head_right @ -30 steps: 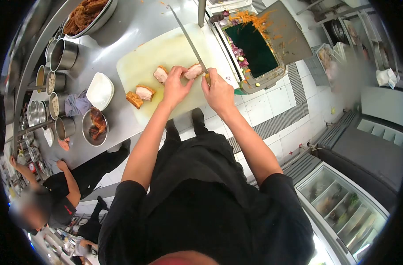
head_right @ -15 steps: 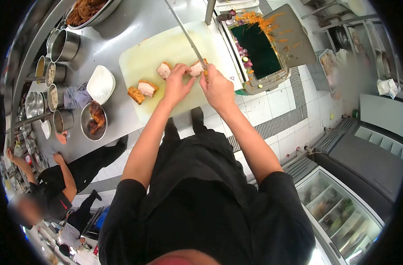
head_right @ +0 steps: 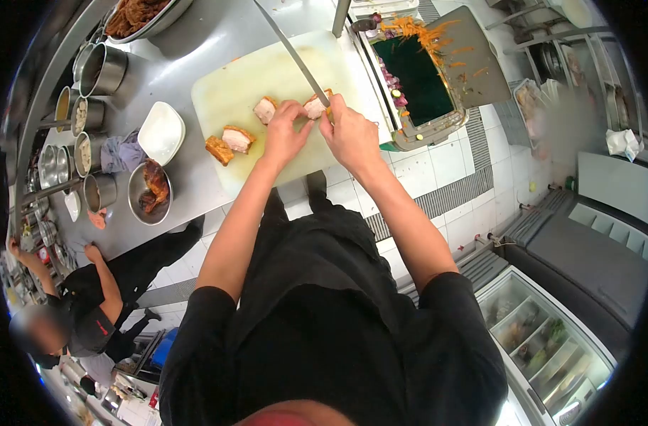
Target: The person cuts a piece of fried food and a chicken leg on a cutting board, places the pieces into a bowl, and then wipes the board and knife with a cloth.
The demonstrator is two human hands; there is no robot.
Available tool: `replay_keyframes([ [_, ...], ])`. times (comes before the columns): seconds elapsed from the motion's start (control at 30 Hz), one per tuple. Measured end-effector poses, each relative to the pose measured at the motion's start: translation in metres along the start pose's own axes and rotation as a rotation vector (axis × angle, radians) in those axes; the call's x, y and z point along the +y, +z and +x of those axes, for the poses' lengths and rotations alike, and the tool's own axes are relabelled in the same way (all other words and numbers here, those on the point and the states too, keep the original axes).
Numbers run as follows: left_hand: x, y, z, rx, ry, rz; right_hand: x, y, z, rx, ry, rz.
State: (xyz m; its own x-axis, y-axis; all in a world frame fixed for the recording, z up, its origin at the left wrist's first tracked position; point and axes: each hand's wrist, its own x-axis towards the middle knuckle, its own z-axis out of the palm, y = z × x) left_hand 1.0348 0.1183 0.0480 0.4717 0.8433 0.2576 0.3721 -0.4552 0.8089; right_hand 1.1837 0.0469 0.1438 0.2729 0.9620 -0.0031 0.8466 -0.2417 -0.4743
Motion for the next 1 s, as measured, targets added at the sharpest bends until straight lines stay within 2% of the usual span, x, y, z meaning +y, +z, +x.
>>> replay_keyframes([
  [0.07,-0.001,-0.001,-0.001,-0.021,-0.056,-0.05,0.012,0.017,0.0,0.02,-0.007,0.02],
  [0.13,-0.002,0.0,-0.001,-0.003,-0.023,-0.011,0.045,0.051,-0.001,-0.159,-0.016,-0.071],
  [0.23,-0.002,-0.004,0.003,-0.009,0.005,0.001,0.046,0.05,0.004,-0.222,0.003,-0.159],
  [0.37,-0.009,-0.005,-0.003,-0.006,-0.015,-0.023,0.036,0.03,0.008,-0.206,-0.008,-0.122],
  [0.47,-0.009,-0.004,-0.002,-0.033,-0.021,-0.024,0.002,0.0,-0.002,0.046,-0.048,0.012],
  [0.57,-0.005,0.0,-0.002,0.006,-0.019,-0.036,0.022,0.042,-0.008,-0.076,-0.069,-0.078],
  [0.6,-0.004,0.002,-0.004,-0.003,-0.015,-0.038,0.041,0.066,-0.012,-0.204,-0.035,-0.158],
  [0.7,-0.003,-0.006,-0.005,-0.052,-0.024,-0.02,0.035,0.056,-0.006,-0.218,-0.014,-0.126],
  [0.8,-0.004,-0.034,0.014,0.061,0.068,0.079,0.017,0.039,-0.014,-0.173,0.062,-0.005],
  [0.87,-0.017,-0.065,0.012,-0.074,0.2,0.4,0.003,0.04,-0.028,-0.19,0.064,0.033],
  [0.9,-0.027,-0.072,0.01,-0.077,0.202,0.4,-0.002,0.041,-0.03,-0.188,0.048,0.069],
  [0.97,-0.043,-0.08,0.008,-0.251,0.128,0.26,0.007,0.062,-0.032,-0.228,0.044,0.016],
  [1.0,-0.038,-0.079,0.008,-0.25,0.134,0.266,0.011,0.066,-0.03,-0.238,0.096,0.0],
])
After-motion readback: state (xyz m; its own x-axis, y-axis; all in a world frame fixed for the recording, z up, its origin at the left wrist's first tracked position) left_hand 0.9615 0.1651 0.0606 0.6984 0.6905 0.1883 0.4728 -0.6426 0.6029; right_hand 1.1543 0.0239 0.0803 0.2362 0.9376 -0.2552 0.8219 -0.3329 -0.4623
